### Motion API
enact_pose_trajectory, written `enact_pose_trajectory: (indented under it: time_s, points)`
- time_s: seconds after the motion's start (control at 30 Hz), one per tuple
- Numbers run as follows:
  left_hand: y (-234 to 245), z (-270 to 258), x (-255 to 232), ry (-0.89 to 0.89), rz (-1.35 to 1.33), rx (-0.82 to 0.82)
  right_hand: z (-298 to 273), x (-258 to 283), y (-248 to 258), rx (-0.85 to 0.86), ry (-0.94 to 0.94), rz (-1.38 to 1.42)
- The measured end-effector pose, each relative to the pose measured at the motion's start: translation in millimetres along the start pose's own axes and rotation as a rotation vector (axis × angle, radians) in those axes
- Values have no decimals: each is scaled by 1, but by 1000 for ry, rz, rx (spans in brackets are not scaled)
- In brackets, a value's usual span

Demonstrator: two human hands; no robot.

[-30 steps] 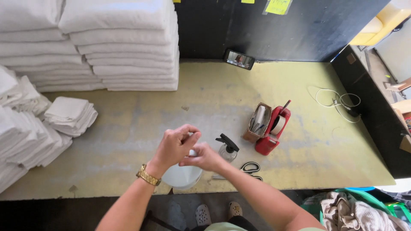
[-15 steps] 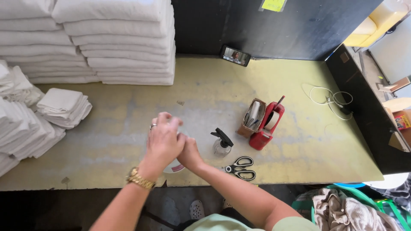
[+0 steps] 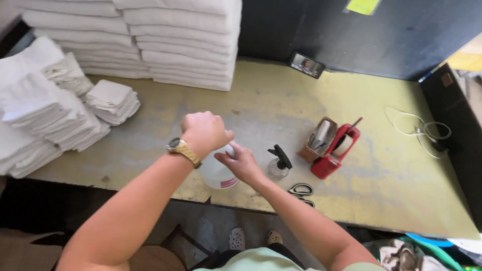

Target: The person unpacks a black shipping bag using scissors, removes bubble wrap, and extracts a large plastic jug. They then open the jug and pour its contents into a smaller spray bottle, reattach the spray nozzle, and place the filled bottle on the table.

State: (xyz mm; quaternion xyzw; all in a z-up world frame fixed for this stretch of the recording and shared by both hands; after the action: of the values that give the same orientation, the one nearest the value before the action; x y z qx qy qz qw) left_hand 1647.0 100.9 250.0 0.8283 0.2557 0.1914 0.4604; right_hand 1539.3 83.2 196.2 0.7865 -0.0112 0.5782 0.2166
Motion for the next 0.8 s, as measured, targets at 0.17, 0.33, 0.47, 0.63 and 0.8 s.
enact_pose_trajectory:
  time_s: [0.17,0.33,0.47,0.63,0.8]
  points:
    - [-1,-14,11,50,-114,33,17,-28,-1,89,-73,-26]
    - [-2,-13,5,37,-132,162,13,-17,1,158,-114,-157]
    - [-4,1,-15,-25,21,72,13,-14,3,200,-130,-299]
    - [3,-55,-38,-396,14,102,11,-6,9,305,-127,-319]
    - [1,-26,-20,-381,-7,-106,-5,33,9,453,-90,-381]
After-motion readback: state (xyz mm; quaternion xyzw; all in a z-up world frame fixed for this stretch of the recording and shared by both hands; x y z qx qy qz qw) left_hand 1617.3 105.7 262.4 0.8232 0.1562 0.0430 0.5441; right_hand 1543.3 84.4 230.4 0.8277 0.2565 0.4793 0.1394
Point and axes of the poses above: each hand's wrist, its own z-axis towards the middle knuckle, its own y-axis out of the back of the hand, x = y × z, the point moved 10 cm from there along z, towards the middle knuckle, and after that the axes turned 13 degrees about x, right-handed, at the moved point
